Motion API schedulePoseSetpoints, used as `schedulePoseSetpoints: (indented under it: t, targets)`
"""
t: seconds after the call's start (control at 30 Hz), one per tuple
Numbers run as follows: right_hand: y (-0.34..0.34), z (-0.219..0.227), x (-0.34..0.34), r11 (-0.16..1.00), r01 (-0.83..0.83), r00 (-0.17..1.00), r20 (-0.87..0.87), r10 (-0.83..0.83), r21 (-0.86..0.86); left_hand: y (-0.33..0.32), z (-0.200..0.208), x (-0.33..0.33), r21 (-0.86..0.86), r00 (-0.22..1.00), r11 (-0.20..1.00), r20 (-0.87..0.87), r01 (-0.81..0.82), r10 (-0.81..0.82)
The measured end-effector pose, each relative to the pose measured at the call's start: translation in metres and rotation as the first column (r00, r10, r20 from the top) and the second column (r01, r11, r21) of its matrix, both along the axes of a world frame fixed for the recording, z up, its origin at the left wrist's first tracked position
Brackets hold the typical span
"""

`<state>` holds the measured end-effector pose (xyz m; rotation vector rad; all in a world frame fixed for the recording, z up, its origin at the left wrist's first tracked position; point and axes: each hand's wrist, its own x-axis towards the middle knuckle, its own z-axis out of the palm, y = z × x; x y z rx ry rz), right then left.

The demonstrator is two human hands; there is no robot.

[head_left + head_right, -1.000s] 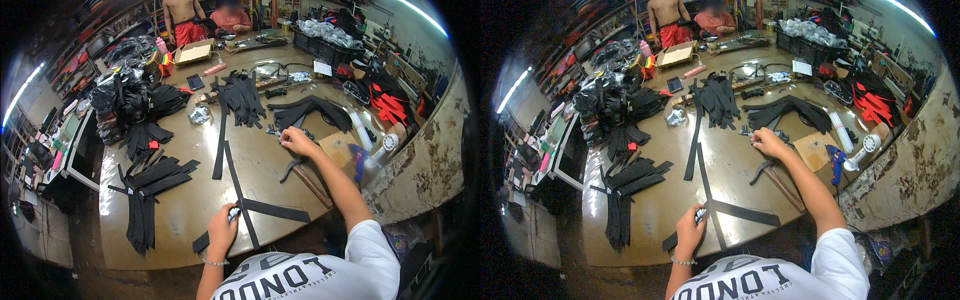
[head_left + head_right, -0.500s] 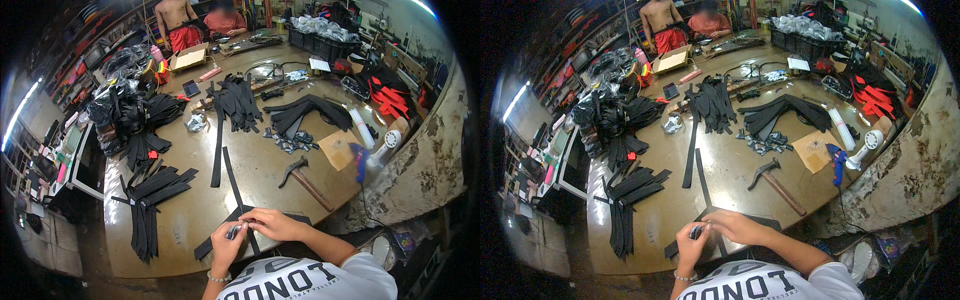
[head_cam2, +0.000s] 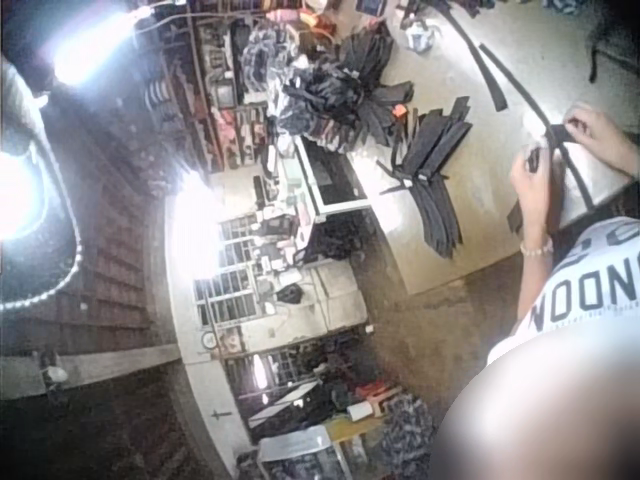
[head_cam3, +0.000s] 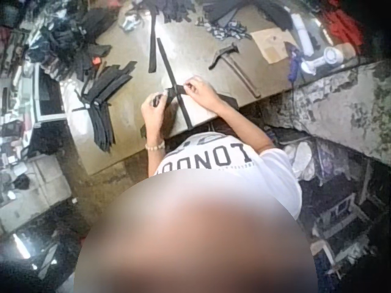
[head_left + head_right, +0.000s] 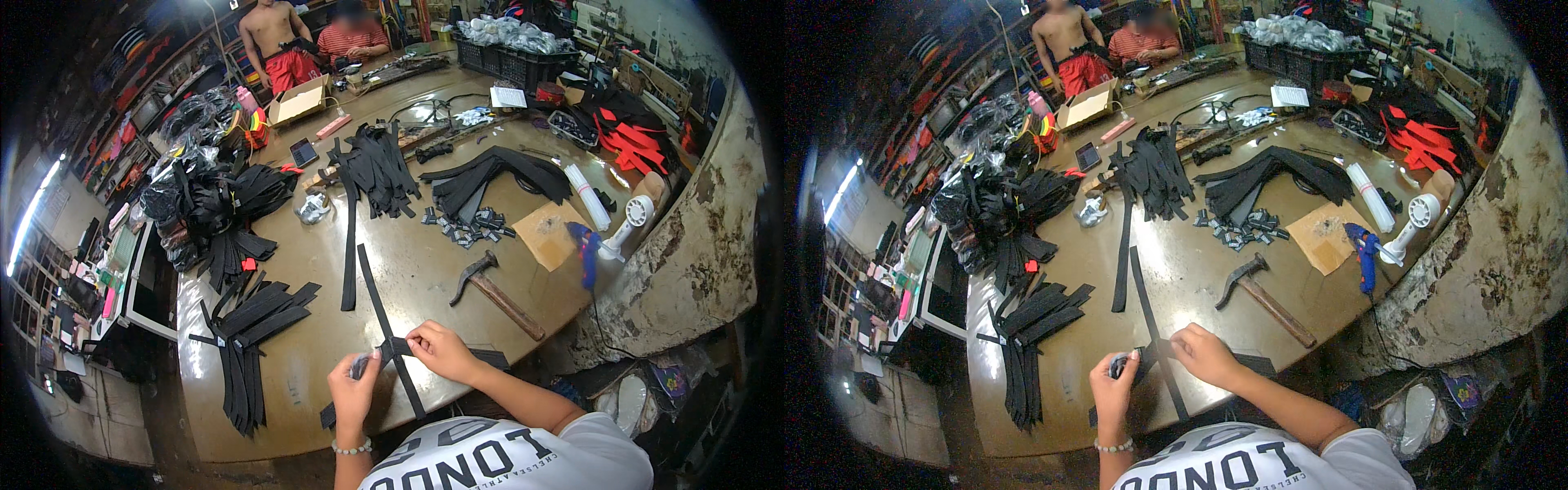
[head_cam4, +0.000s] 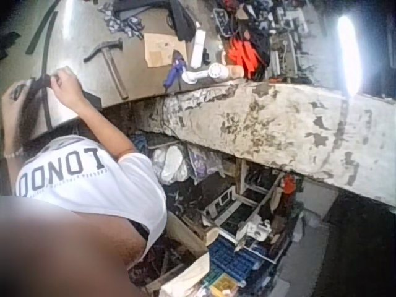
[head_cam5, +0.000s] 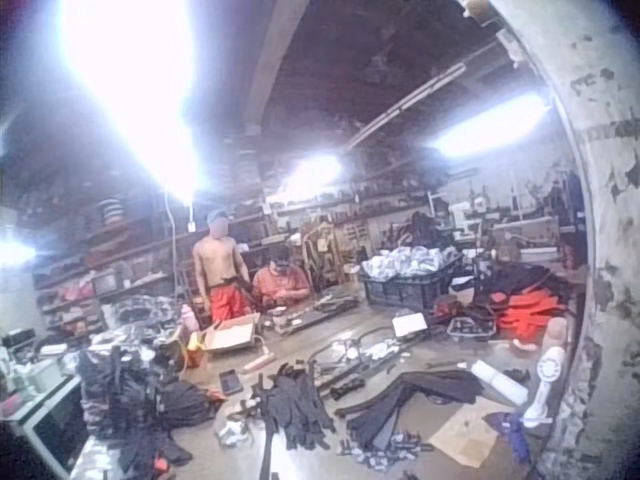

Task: The person assembles black straps by applying hot glue and attaching small metal clips. They repeatedly pick up straps, apply glue, and press clips onto the ends, then place the finished pieces on the table.

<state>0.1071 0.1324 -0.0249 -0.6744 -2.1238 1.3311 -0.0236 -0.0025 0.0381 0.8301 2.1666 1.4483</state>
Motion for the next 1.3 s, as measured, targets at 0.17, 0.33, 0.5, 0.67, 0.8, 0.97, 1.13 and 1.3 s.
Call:
schedulePoseSetpoints:
  t: [0.17,0.33,0.5,0.67,0.8,0.97,1.13,1.3]
  targets:
    - [-0.001,-0.004,0.002,0.999,-0.008,0.998,-0.056,0.010,0.048,0.003,-0.016,-0.012,0.001,0.991,0.995,-0.096,-0.095,0.095]
    - [0.000,-0.002,0.002,0.999,-0.018,0.998,-0.060,0.020,0.042,0.002,-0.041,-0.019,-0.134,0.988,0.988,-0.142,-0.072,0.053]
    - [-0.001,-0.001,0.002,0.998,-0.013,0.999,-0.037,0.016,0.069,0.001,-0.043,-0.022,-0.170,0.978,0.981,-0.200,-0.090,0.055]
    - [0.001,-0.003,0.000,0.995,0.002,1.000,0.023,-0.004,0.097,0.003,-0.042,-0.021,-0.212,0.971,0.974,-0.238,-0.086,0.033]
    - [-0.001,-0.001,0.005,1.000,-0.006,1.000,-0.015,0.005,-0.016,0.004,-0.049,-0.018,-0.061,0.953,0.998,-0.302,-0.026,0.006]
    - [-0.001,0.008,0.002,1.000,-0.017,1.000,-0.014,0.017,0.002,0.011,-0.045,-0.011,-0.116,0.941,0.991,-0.338,-0.066,0.023]
    - [-0.001,0.009,0.002,0.999,-0.029,1.000,-0.007,0.029,-0.019,0.014,-0.039,-0.003,-0.171,0.920,0.979,-0.390,-0.112,0.038]
    - [-0.003,0.009,0.003,0.999,-0.044,0.999,-0.015,0.044,-0.023,0.016,-0.032,0.004,-0.249,0.921,0.957,-0.388,-0.146,0.040]
